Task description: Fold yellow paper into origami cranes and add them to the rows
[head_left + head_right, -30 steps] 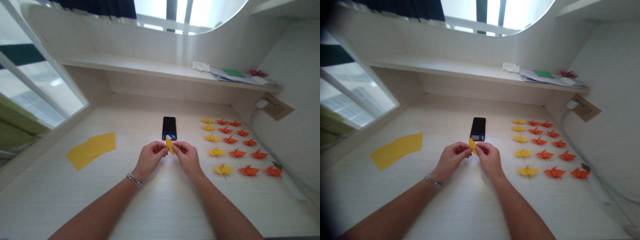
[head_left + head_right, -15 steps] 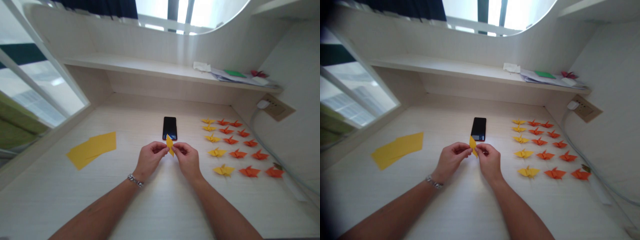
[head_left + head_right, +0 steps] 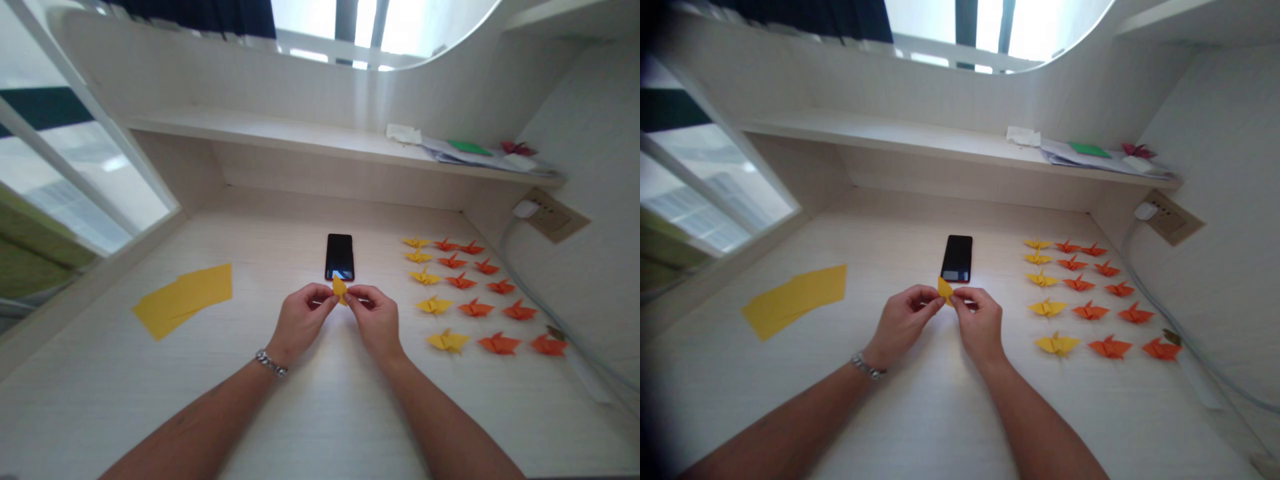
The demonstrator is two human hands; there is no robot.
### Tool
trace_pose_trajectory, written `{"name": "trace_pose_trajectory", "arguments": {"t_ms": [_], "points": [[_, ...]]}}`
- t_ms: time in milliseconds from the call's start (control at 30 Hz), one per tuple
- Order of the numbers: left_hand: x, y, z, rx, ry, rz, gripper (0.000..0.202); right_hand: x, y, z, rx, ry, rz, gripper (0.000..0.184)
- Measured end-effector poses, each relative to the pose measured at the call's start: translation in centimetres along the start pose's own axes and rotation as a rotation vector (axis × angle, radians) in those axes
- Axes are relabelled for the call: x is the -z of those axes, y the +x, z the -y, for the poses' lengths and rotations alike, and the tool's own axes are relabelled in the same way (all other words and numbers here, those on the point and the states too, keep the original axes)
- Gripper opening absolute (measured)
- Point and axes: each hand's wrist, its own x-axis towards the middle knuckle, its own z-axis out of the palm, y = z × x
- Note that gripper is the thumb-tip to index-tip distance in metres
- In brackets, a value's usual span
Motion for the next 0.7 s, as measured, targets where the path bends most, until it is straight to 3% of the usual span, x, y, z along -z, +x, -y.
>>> {"name": "trace_pose_trajectory", "arguments": {"t_ms": [700], "points": [[-0.10, -0.33, 0.20, -0.051, 0.123, 0.009, 0.017, 0.25, -0.02, 0.40, 0.031, -0.146, 0.025, 0.011]]}}
